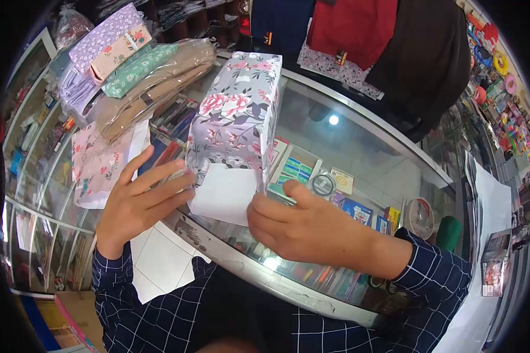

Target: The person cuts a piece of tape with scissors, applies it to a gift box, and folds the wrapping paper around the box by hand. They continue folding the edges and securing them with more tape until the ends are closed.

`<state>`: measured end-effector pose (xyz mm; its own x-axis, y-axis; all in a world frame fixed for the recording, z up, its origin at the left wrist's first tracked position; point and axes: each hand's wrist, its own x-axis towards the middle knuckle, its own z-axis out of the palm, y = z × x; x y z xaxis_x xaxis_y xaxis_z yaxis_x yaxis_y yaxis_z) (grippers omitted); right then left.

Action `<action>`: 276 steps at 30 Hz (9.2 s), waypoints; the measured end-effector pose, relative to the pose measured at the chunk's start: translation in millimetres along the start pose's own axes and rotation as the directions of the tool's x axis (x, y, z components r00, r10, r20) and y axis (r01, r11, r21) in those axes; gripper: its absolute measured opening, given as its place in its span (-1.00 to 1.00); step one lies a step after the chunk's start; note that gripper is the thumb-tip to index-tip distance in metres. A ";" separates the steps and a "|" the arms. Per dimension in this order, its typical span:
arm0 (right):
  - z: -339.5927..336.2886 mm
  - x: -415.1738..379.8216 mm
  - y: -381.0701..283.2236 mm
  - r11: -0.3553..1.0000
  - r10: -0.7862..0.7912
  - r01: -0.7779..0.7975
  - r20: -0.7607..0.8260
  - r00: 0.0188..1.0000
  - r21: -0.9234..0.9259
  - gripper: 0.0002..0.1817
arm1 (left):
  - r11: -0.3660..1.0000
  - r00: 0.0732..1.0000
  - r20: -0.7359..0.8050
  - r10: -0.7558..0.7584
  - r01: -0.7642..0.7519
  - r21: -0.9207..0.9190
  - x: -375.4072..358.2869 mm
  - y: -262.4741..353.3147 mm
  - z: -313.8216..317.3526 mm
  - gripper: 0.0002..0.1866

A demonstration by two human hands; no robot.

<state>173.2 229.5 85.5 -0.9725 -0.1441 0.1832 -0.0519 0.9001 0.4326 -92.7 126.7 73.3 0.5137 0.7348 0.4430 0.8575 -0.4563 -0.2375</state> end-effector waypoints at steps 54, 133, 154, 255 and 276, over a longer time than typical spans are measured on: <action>-3.2 26.3 7.6 0.733 0.507 -0.532 0.180 0.843 0.424 -0.61 | 0.919 0.904 -0.241 -0.353 0.287 -0.270 35.9 14.6 33.6 -0.57; 48.0 24.2 79.2 0.776 0.554 -0.288 -0.388 0.737 0.561 -0.52 | 0.882 0.923 -0.329 -0.200 0.023 -0.471 78.2 -40.0 53.0 -0.71; 15.3 33.9 84.8 0.769 0.468 -0.186 -0.341 0.815 0.612 -0.58 | 0.893 0.905 -0.372 -0.207 0.020 -0.449 100.6 -35.9 48.1 -0.23; 27.6 18.3 63.2 0.937 0.323 -0.175 -0.557 0.765 0.303 -0.78 | 0.816 0.921 -0.388 -0.036 -0.197 -0.544 95.0 -31.9 54.0 -0.64; 44.1 63.0 38.0 0.551 0.638 -0.182 -0.270 0.721 0.815 -0.48 | 0.657 0.681 -0.229 -0.695 0.473 -0.587 38.3 1.9 24.9 -0.34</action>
<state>100.0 272.8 74.6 -0.6724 0.3597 0.6469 -0.0363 0.8569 -0.5142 -70.7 166.5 68.2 -0.2528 0.7030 0.6647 0.7899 -0.2468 0.5614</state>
